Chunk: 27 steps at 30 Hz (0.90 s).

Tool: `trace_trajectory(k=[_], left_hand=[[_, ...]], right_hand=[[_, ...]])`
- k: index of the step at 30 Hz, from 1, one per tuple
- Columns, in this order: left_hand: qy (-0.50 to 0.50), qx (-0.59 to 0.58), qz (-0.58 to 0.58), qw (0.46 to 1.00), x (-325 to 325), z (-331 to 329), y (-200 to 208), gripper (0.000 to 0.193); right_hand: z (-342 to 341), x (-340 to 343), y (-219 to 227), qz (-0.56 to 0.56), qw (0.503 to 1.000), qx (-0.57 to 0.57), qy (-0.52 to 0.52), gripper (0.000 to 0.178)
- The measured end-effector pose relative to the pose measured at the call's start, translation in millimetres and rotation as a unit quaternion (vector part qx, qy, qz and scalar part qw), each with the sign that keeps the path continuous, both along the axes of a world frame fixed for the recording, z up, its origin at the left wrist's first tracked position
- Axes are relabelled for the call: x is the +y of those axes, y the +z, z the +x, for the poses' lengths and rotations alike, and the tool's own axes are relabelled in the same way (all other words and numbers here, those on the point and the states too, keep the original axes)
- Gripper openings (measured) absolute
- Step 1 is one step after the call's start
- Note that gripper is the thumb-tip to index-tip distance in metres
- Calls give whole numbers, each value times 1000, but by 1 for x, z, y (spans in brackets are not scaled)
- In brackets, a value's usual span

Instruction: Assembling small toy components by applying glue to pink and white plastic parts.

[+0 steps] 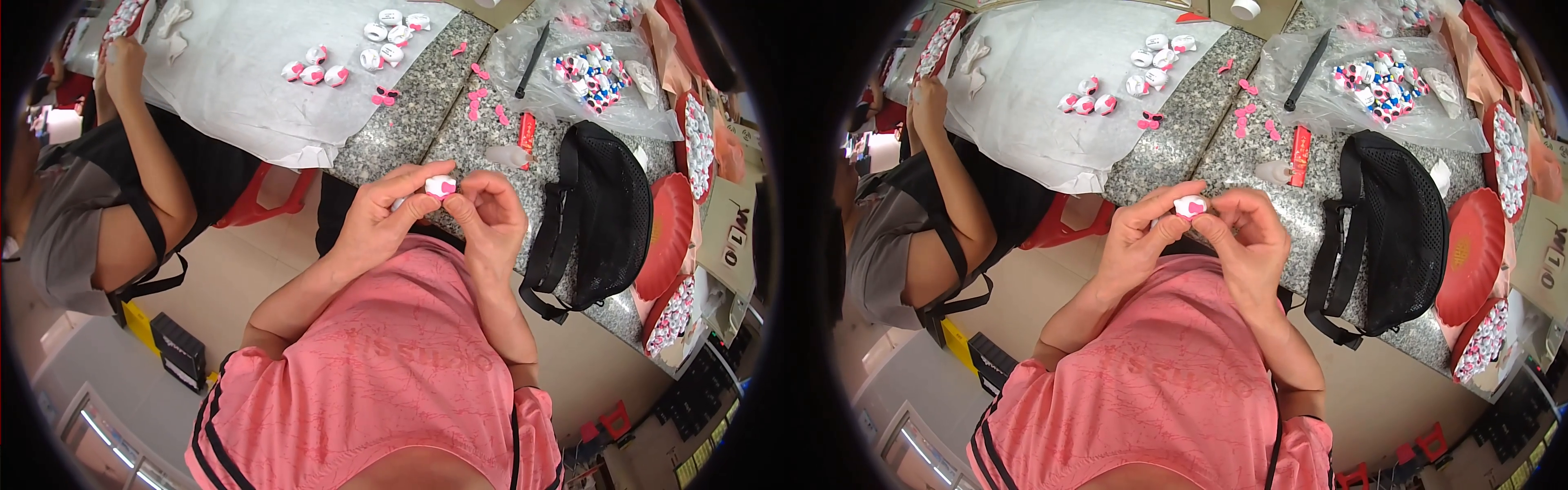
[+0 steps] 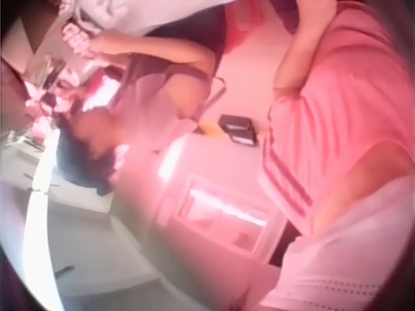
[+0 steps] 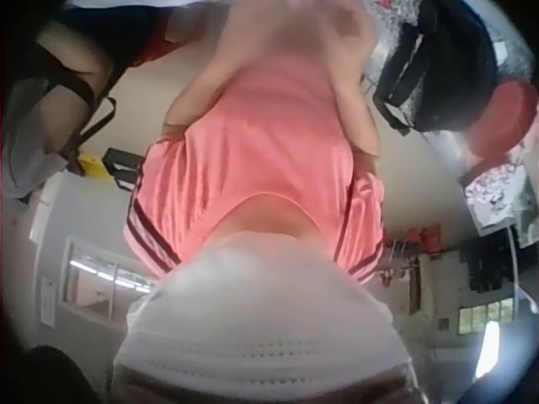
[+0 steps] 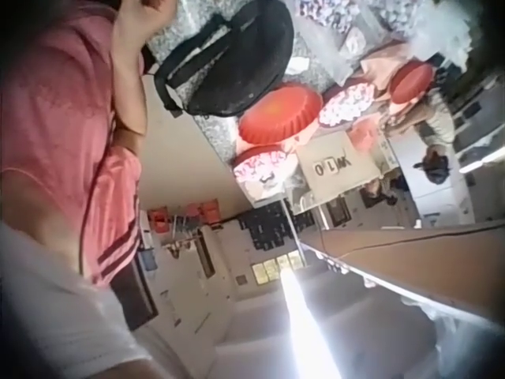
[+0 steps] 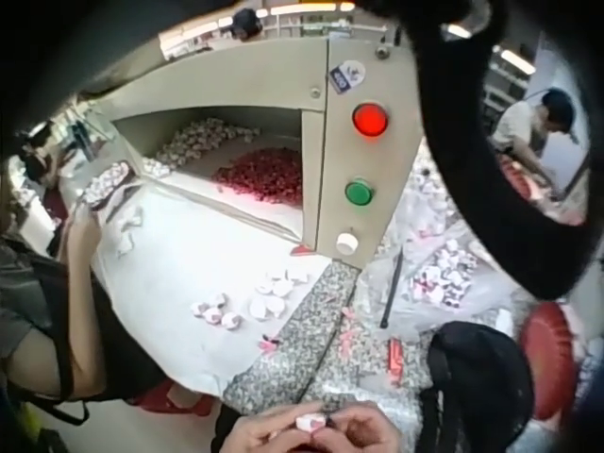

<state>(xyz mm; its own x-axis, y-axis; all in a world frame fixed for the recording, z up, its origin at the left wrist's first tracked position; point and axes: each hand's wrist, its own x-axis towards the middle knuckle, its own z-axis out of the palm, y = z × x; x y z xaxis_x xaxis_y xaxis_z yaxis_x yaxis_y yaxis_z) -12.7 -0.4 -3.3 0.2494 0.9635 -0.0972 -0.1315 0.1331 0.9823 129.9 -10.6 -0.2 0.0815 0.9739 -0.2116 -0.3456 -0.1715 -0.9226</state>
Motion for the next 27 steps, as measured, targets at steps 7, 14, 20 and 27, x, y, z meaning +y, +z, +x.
trace_trajectory(k=[7,14,20,27], left_hand=[[-22,26,-13,999,1,-3,2,35],[-27,44,38,998,-1,0,6,33],[-2,44,84,996,-1,6,7,28],[6,28,116,993,-1,5,3,27]], right_hand=[[17,10,2,65,980,-156,105,28],[15,4,1,149,952,-256,74,26],[14,3,-3,200,942,-265,42,24],[13,2,-4,219,936,-276,28,22]])
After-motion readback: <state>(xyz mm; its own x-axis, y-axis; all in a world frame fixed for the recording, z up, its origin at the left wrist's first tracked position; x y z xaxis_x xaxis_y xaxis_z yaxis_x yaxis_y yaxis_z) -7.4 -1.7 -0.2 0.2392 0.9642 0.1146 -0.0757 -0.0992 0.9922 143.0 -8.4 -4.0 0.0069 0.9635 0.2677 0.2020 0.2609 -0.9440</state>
